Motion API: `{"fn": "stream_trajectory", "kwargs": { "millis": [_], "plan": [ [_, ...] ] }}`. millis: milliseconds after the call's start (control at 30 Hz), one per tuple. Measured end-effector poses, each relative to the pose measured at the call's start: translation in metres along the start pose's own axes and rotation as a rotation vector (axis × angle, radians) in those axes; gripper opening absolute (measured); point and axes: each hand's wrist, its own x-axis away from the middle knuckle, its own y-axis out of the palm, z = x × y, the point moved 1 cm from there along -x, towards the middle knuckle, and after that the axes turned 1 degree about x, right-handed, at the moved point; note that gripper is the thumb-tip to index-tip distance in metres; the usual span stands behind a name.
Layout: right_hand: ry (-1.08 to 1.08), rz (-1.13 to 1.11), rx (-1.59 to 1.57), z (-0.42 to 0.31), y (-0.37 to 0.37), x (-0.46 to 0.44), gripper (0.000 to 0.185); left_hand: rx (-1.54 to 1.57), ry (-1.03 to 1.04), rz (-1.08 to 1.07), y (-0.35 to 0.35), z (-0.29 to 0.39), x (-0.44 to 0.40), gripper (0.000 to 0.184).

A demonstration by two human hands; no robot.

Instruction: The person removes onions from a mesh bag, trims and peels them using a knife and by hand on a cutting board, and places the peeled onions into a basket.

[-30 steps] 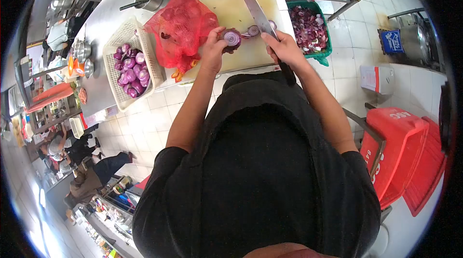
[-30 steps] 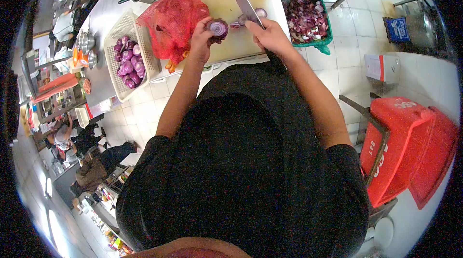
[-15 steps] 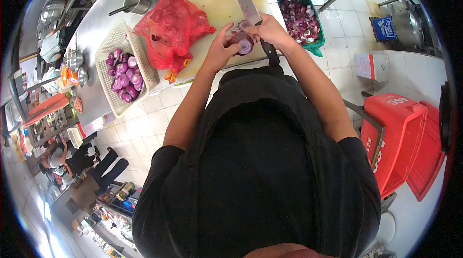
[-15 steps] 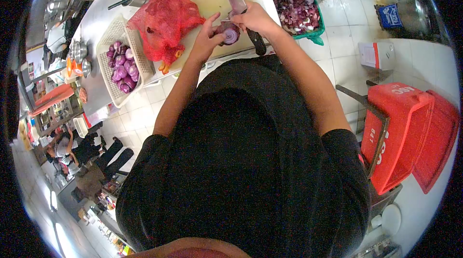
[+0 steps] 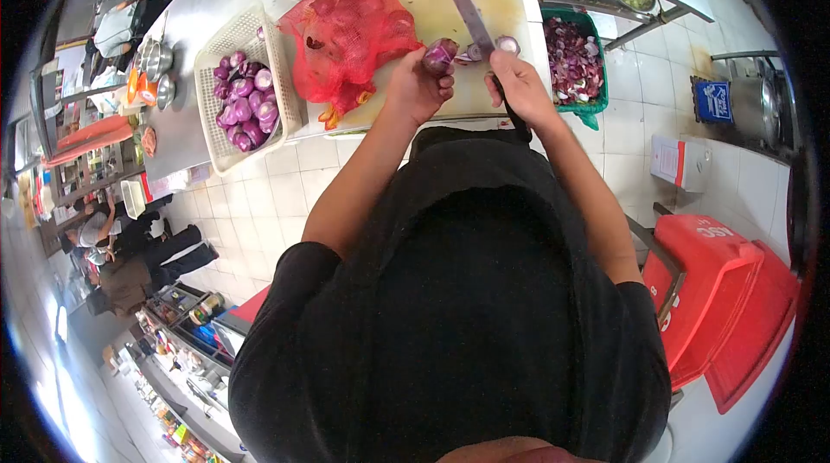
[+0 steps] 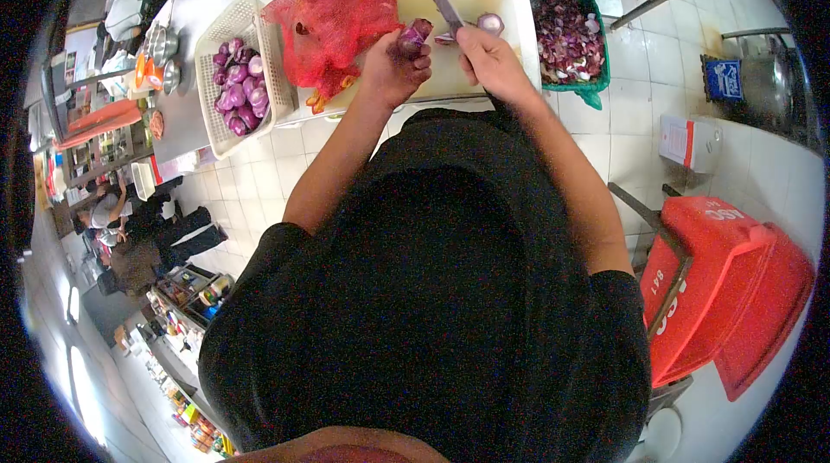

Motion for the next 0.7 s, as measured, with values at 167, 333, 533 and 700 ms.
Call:
{"fn": "stream_trajectory", "kwargs": {
  "millis": [167, 333, 533, 700],
  "plan": [
    [-0.043, -0.069, 0.004, -0.021, 0.013, 0.013, 0.064, 0.039, -0.017, 0.005, 0.024, -0.002, 0.003, 0.037],
    [-0.246, -0.040, 0.096, -0.018, 0.015, 0.006, 0.065, 0.045, -0.066, -0.024, 0.041, -0.003, 0.005, 0.035],
    [-0.277, -0.009, 0.201, -0.023, 0.018, 0.004, 0.060, 0.004, -0.024, -0.050, 0.050, -0.004, 0.008, 0.033],
    [-0.296, 0.031, 0.263, -0.012, 0.014, -0.001, 0.050, -0.040, 0.008, -0.059, 0.044, -0.004, 0.009, 0.032]
  ]
}}
